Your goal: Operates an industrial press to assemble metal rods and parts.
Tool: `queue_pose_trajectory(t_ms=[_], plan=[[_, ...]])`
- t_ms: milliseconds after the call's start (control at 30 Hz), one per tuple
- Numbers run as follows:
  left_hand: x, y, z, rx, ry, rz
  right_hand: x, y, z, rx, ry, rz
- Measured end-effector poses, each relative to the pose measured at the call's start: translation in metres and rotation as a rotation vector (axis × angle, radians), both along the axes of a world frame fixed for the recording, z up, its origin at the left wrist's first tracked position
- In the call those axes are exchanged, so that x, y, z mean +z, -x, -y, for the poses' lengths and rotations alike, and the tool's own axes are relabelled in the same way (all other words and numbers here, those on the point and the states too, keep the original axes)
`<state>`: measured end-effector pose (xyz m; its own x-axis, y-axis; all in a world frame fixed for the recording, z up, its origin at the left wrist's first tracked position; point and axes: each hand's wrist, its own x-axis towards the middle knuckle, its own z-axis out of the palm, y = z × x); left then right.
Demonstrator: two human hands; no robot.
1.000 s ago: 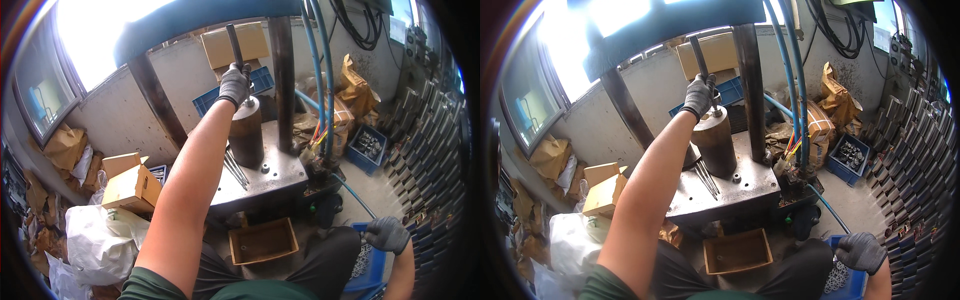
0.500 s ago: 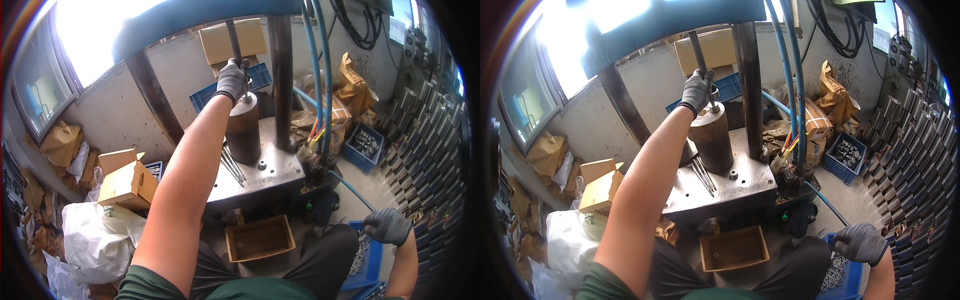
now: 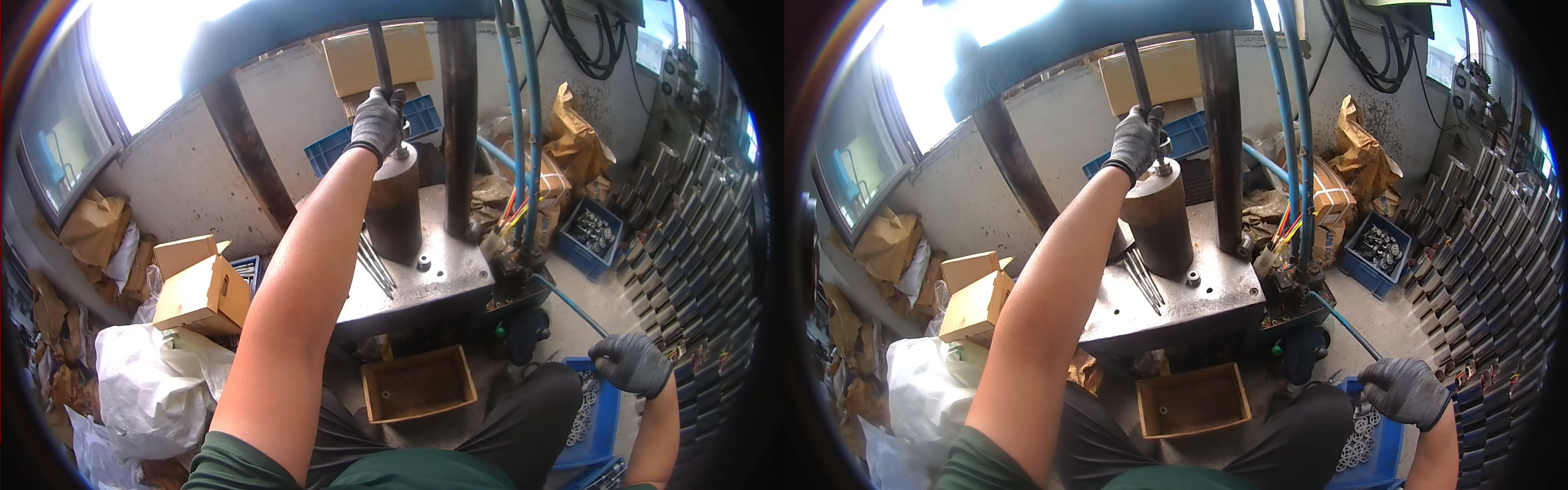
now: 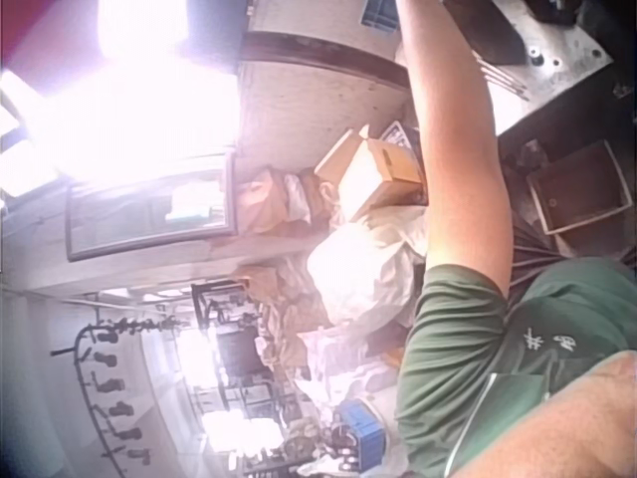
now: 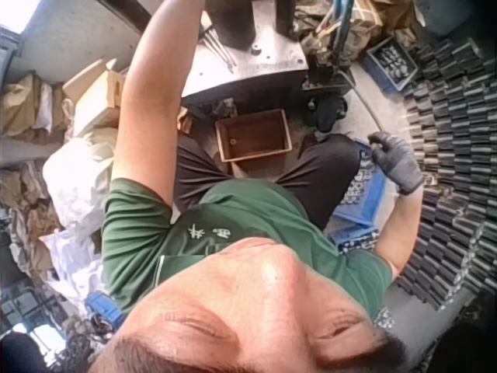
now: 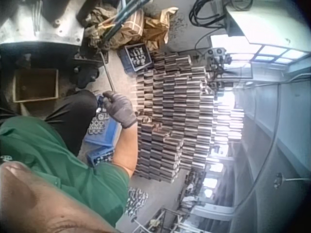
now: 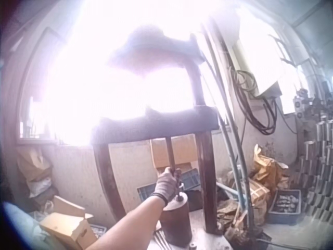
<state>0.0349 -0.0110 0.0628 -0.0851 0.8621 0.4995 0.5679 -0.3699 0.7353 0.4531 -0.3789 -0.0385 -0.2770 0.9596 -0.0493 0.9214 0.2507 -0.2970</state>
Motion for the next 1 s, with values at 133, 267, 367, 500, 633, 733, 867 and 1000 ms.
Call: queue_pose_trajectory(t_ms=[133,267,367,500,633,733,867,1000], plan=[[-0.004,0.002,-0.006,0.002,0.020,0.005,0.001,0.000,0.000,0.043,0.122,0.073],[-0.008,0.005,-0.016,0.028,-0.019,-0.039,0.001,0.000,-0.001,-0.016,0.072,-0.001],[-0.012,0.006,-0.022,0.034,-0.037,-0.050,0.000,-0.001,-0.001,0.014,0.079,0.005],[-0.012,0.006,-0.022,0.047,-0.038,-0.065,-0.001,-0.002,-0.002,0.028,0.086,0.064],[-0.013,0.005,-0.021,0.031,-0.023,-0.034,-0.001,-0.002,-0.002,-0.040,0.079,-0.035],[-0.013,0.006,-0.021,0.032,-0.035,-0.035,0.000,-0.003,-0.002,0.054,0.109,0.046],[-0.012,0.006,-0.020,0.048,-0.056,-0.068,0.000,-0.002,-0.003,-0.027,0.089,-0.003],[-0.014,0.005,-0.017,0.027,-0.045,-0.033,-0.002,-0.001,-0.001,-0.028,0.013,-0.043]])
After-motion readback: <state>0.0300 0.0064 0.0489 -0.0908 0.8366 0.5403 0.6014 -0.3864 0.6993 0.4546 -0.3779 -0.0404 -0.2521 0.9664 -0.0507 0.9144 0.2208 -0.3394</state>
